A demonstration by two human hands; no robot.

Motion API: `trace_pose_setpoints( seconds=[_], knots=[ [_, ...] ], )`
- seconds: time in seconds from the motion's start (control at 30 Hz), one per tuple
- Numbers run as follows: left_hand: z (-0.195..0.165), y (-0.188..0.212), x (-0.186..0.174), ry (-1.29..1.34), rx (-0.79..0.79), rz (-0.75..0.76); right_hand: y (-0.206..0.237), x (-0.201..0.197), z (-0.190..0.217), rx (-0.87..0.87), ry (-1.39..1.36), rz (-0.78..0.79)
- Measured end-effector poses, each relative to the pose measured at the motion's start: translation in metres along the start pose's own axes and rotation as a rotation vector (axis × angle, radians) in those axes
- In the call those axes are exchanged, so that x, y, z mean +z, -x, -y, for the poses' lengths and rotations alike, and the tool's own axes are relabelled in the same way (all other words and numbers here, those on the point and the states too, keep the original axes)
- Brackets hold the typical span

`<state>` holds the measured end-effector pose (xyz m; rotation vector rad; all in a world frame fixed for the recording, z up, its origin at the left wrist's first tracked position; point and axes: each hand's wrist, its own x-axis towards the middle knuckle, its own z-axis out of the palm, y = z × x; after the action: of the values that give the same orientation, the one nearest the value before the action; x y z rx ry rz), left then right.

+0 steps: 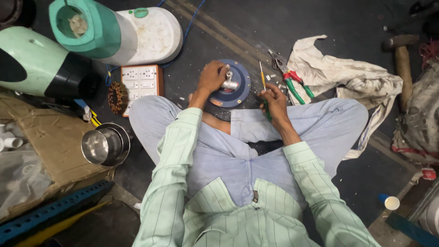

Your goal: The person sits on the workshop floor and unscrews the base cover of a mixer grinder body using a screwdriver, then opens the jar and handles the motor winding and other internal parts. They later pick up a round blue plate and work on a small component mounted on it with a screwdriver.

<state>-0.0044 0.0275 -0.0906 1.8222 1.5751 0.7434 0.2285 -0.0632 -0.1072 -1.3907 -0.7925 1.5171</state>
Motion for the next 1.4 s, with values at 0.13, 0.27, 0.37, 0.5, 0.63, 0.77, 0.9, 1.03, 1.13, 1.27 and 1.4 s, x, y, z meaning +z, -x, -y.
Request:
trace_pose_setpoints(
  seconds=[0.13,0.27,0.37,0.5,0.63,0.77,0.9,1.03,1.13,1.27,1.4],
  knots=[
    [-0.012,0.010,0.002,0.110,0.037,-0.056,0.009,0.003,0.006,-0.036,0.104,0.045],
    [-0.026,0.027,-0.010,-0.113,-0.033,-0.117,0.021,0.000,0.001,-0.152,0.285,0.142],
    [-0.026,0.036,-0.024,-0.092,-0.102,-0.024,0.033,-0.002,-0.004,-0.154,0.334,0.147],
    [-0.017,0.038,-0.030,-0.045,-0.029,0.010,0.050,0.001,-0.017,-0.075,0.350,0.056],
    [-0.002,0.034,-0.029,-0.013,0.064,-0.028,0.059,0.006,-0.030,-0.099,0.306,0.064],
    [0.008,0.035,-0.030,0.051,0.113,-0.034,0.058,0.009,-0.033,-0.148,0.306,0.091],
    [0.008,0.035,-0.031,0.060,0.113,-0.032,0.057,0.013,-0.029,-0.119,0.339,0.080],
    [0.004,0.035,-0.034,0.062,0.065,-0.006,0.057,0.013,-0.027,-0.108,0.329,0.081],
    [0.003,0.035,-0.035,0.066,0.081,-0.021,0.057,0.012,-0.028,-0.118,0.379,0.066],
    [0.003,0.035,-0.034,0.068,0.062,-0.005,0.055,0.012,-0.031,-0.116,0.363,0.087],
    [0.004,0.034,-0.032,0.081,0.012,0.034,0.055,0.011,-0.034,-0.118,0.387,0.073]
  ],
)
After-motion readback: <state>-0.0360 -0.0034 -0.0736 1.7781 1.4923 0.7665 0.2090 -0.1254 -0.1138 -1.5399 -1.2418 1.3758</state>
